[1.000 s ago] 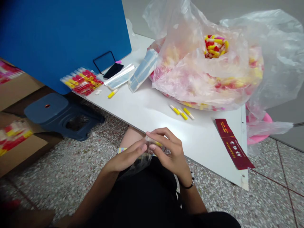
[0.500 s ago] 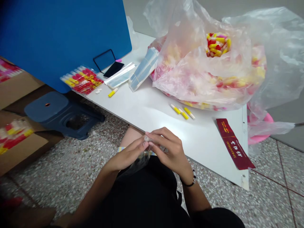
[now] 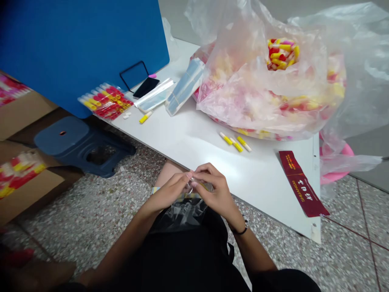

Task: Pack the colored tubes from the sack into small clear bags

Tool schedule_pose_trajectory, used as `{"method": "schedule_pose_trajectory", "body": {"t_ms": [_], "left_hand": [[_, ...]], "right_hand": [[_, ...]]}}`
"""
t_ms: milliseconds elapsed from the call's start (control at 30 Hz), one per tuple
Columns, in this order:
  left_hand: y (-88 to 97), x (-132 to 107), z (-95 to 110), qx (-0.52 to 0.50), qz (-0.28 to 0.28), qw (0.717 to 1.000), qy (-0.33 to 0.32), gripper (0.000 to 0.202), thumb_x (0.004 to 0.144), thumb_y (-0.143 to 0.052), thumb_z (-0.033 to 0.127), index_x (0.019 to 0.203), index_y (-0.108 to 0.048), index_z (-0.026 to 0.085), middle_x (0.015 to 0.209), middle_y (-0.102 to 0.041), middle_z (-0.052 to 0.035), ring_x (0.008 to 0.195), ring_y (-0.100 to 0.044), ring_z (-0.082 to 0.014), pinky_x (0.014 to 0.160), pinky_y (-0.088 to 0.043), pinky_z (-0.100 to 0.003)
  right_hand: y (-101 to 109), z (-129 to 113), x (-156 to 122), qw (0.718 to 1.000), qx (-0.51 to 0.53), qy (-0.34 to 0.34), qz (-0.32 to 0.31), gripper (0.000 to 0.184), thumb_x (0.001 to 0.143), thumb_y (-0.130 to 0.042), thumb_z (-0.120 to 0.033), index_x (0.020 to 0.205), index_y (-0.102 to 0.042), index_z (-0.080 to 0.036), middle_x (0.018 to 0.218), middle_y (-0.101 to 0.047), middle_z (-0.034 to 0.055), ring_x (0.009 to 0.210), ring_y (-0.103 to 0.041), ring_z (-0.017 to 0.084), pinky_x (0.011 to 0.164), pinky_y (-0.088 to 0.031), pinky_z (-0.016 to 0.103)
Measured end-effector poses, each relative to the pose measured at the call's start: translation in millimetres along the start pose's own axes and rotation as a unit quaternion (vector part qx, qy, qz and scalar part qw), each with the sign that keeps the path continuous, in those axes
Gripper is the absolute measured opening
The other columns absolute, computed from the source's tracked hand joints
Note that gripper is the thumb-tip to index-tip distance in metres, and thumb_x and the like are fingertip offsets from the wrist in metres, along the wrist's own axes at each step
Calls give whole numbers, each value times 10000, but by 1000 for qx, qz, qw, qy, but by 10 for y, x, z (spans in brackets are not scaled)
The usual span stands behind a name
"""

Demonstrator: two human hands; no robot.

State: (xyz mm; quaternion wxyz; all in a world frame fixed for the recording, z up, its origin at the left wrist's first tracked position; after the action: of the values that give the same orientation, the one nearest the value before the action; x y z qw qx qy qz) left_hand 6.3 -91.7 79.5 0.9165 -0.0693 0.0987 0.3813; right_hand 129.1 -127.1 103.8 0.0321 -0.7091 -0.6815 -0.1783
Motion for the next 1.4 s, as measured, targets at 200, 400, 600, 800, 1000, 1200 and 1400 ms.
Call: {"method": "schedule_pose_trajectory", "body": {"t_ms": [200, 400, 600, 800, 1000, 1200, 1400], "left_hand": [[31, 74, 33, -1, -42, 999, -16, 540, 926, -368, 591, 1094, -634, 152, 1096, -654, -86, 1059, -581, -209, 988, -431, -340], [38, 147, -2, 1, -70, 998, 4, 597, 871, -404, 666, 998, -658, 141, 926, -678, -79, 955, -606, -219, 892, -474, -345], [-48, 234, -62, 35, -21, 999, 2, 507, 941, -328, 545, 921, -617, 128, 883, -658, -63, 862, -592, -184, 799, -466, -282], [-5, 232, -96, 187, 22, 982, -29, 375, 961, -312, 388, 775, -538, 154, 771, -583, -20, 782, -548, -158, 737, -423, -256], [-114, 275, -4, 288, -26, 957, -29, 367, 956, -311, 318, 666, -480, 169, 662, -534, -4, 658, -514, -138, 643, -379, -242], [-213, 687, 193, 441, -139, 886, -25, 397, 927, -365, 265, 590, -544, 155, 527, -500, -11, 537, -459, -144, 581, -331, -259], [-337, 1468, 340, 468, -153, 868, -64, 411, 918, -445, 316, 575, -608, 157, 520, -548, -41, 593, -543, -184, 658, -402, -280]], "right_hand": [[70, -5, -28, 1000, 2, -6, 17, 318, 821, -643, -112, 1081, -703, -284, 946, -656, 47, 852, -614, 169, 708, -507, 315], [13, 91, -101, 999, 7, -35, 29, 288, 839, -615, -131, 1086, -692, -259, 880, -682, 36, 790, -626, 163, 702, -514, 313], [16, 230, -180, 989, -8, -108, 95, 300, 793, -664, -214, 1086, -601, -221, 895, -664, 36, 801, -629, 168, 740, -520, 313], [105, 369, -217, 970, 58, -232, 35, 204, 778, -681, -312, 893, -553, -202, 713, -678, 9, 693, -649, 162, 695, -514, 298], [182, 550, -227, 911, 187, -359, -84, 316, 776, -658, -464, 799, -658, -148, 716, -705, 49, 582, -667, 162, 538, -524, 262], [381, 808, -170, 885, 222, -407, -30, 386, 555, -838, -362, 837, -700, -137, 685, -693, 38, 535, -647, 138, 489, -517, 218], [718, 1028, 100, 905, 203, -350, 131, 360, 537, -804, -291, 834, -663, -144, 672, -666, 17, 491, -575, 91, 430, -461, 179]]}}
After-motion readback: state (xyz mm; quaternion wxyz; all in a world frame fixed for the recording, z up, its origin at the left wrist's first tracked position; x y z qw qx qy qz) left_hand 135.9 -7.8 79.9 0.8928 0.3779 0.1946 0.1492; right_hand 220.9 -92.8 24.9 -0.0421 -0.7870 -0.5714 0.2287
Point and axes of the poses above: each hand's wrist, its own x-axis towards the middle knuckle, its own y-axis out of the back of the hand, z = x × y, the point moved 5 cm from there along x, towards the middle knuckle
